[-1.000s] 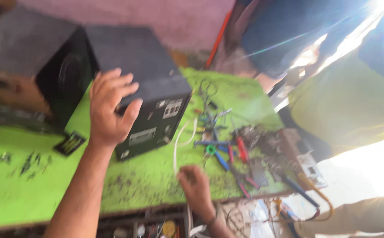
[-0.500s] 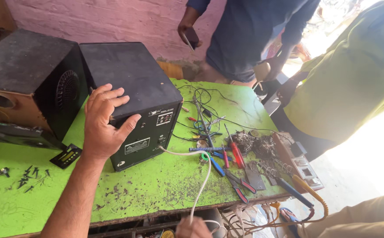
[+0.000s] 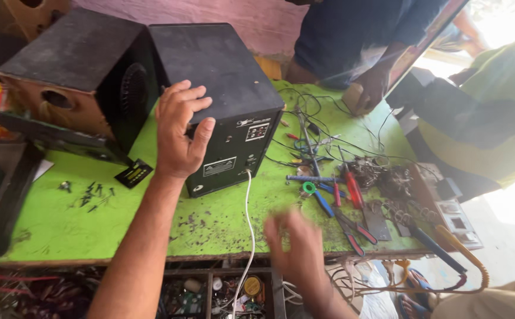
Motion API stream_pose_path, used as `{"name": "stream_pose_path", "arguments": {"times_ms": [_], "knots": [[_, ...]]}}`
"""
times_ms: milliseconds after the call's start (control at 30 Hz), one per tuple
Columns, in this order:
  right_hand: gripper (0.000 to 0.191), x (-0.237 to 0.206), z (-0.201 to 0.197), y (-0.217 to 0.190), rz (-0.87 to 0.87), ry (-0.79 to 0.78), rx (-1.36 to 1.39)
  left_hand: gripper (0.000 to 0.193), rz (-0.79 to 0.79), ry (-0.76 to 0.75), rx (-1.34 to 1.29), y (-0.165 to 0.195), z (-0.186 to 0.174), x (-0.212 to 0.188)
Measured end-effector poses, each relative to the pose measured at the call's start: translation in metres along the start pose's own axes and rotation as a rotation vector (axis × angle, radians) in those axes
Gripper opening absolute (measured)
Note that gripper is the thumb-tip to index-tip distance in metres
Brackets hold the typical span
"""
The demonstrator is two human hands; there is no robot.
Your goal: The person unscrews the back panel of a speaker cabinet with a screwdriver and pulls out the amplifier board mounted on a wooden plate. They disconnect and rearrange the internal wiring, work on the board's components, then lift the board back toward the open cabinet to reinstall it.
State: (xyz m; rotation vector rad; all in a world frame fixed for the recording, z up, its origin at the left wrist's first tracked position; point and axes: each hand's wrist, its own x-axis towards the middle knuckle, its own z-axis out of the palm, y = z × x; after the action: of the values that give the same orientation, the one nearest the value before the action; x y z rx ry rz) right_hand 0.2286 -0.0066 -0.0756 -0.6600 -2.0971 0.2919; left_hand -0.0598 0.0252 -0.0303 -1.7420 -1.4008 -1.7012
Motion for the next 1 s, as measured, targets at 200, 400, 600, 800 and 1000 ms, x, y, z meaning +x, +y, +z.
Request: {"name": "stream_pose_path", "arguments": {"times_ms": [200, 400, 600, 800, 1000], "knots": [[0.037, 0.054, 0.133, 0.091, 0.745, -0.159, 0.229, 0.039, -0.007, -0.013, 0.002, 0.004, -0.002, 0.004], [0.030, 0.028, 0.127, 0.137, 0.640, -0.263, 0.225, 0.044, -0.037, -0.023, 0.019, -0.001, 0.000, -0.001], [0.021, 0.013, 0.083, 0.136, 0.729, -0.463, 0.430, 0.050, -0.038, 0.040, 0.003, 0.006, 0.004, -0.009], [0.034, 0.004, 0.106, 0.124, 0.428, 0.054, 0.455, 0.048, -0.540, 0.239, 0.079, 0.061, 0.030, -0.096], [0.031, 0.009, 0.134, 0.124, 0.695, 0.328, 1.265, 0.052, -0.834, 0.187, -0.164, 0.069, 0.041, -0.114]]}}
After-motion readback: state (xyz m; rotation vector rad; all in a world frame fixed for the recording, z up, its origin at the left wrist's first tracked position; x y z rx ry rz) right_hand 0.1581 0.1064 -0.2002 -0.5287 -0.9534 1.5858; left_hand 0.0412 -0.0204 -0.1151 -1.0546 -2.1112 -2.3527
